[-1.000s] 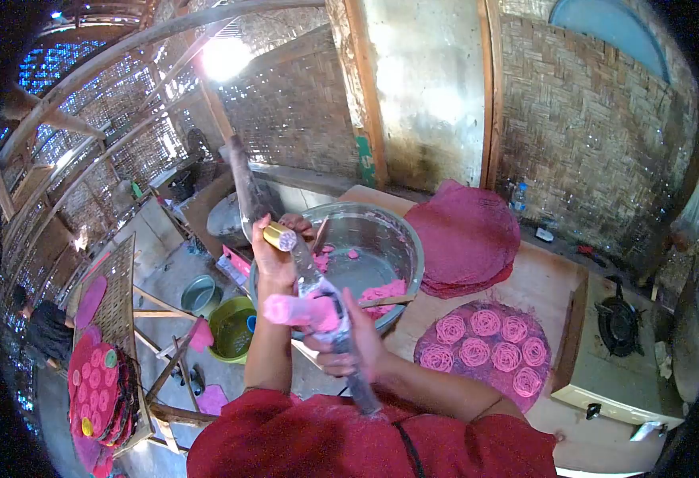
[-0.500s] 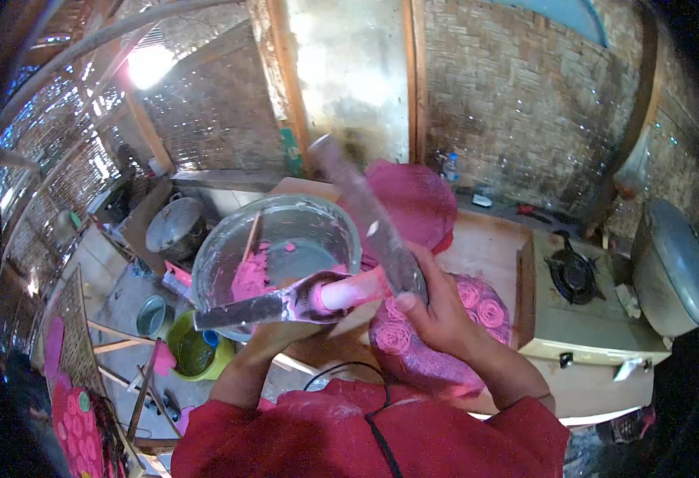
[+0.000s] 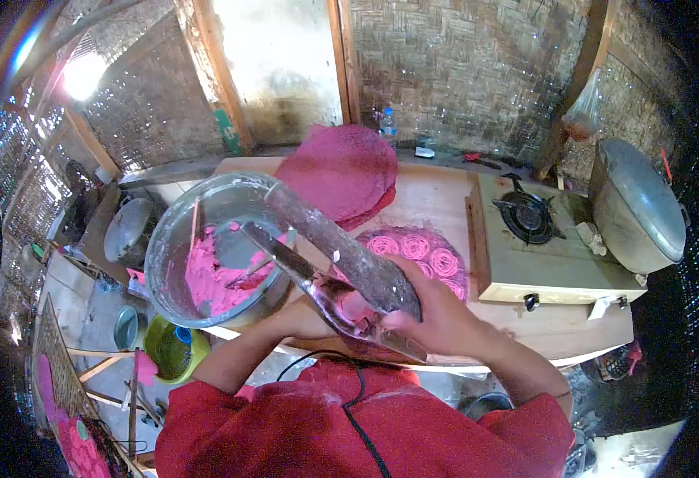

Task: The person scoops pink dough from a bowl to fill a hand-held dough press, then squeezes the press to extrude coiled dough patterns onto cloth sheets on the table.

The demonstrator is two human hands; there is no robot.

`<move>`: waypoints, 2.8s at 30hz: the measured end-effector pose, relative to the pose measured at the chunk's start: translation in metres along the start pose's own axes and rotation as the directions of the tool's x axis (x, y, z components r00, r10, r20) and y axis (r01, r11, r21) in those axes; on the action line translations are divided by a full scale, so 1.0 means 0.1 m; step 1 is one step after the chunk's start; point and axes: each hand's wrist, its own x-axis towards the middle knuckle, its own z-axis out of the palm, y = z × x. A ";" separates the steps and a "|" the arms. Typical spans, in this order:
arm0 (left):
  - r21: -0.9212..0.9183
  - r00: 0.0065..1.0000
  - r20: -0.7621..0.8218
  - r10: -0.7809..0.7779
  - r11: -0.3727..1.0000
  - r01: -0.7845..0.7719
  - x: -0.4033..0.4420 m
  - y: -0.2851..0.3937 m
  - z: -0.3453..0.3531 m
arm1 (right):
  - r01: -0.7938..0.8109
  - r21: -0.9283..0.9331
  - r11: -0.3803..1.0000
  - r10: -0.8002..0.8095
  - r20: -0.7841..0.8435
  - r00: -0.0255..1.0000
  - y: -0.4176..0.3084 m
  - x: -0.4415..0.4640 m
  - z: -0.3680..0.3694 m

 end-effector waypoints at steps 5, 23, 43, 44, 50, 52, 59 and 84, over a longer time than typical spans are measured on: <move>-0.137 1.000 -0.018 0.010 0.990 -0.013 0.17 0.91 -0.33 | -0.487 0.723 0.490 -0.114 0.607 0.786 0.92 -0.51 -0.50; -0.855 0.905 -0.417 -0.082 -0.302 -0.422 1.45 -0.77 0.08 | -0.789 0.581 0.198 0.217 0.759 0.613 1.52 -0.57 -0.38; -0.727 0.738 -0.674 0.040 -0.216 -0.652 0.86 -0.76 -0.15 | -0.726 0.441 0.528 0.387 0.635 0.668 1.14 -0.27 -0.35; -0.713 0.725 -0.688 0.017 -0.202 -0.672 0.87 -0.74 -0.08 | -0.735 0.442 0.514 0.405 0.631 0.662 1.05 -0.29 -0.40; -0.681 0.709 -0.701 -0.078 -0.221 -0.698 1.06 -0.70 -0.08 | -0.652 0.429 0.625 0.347 0.595 0.725 1.35 -0.28 -0.51; -0.697 0.719 -0.693 -0.045 -0.210 -0.685 1.04 -0.70 -0.20 | -0.638 0.426 0.641 0.359 0.569 0.740 1.39 -0.23 -0.43; -0.737 0.755 -0.648 -0.097 -0.170 -0.654 0.86 -0.69 -0.14 | -0.654 0.491 0.575 0.320 0.602 0.732 1.26 -0.34 -0.28; -0.672 0.730 -0.666 -0.156 -0.299 -0.677 1.71 -1.21 0.27 | -0.752 0.296 0.589 0.538 0.552 0.638 1.63 -0.25 -0.78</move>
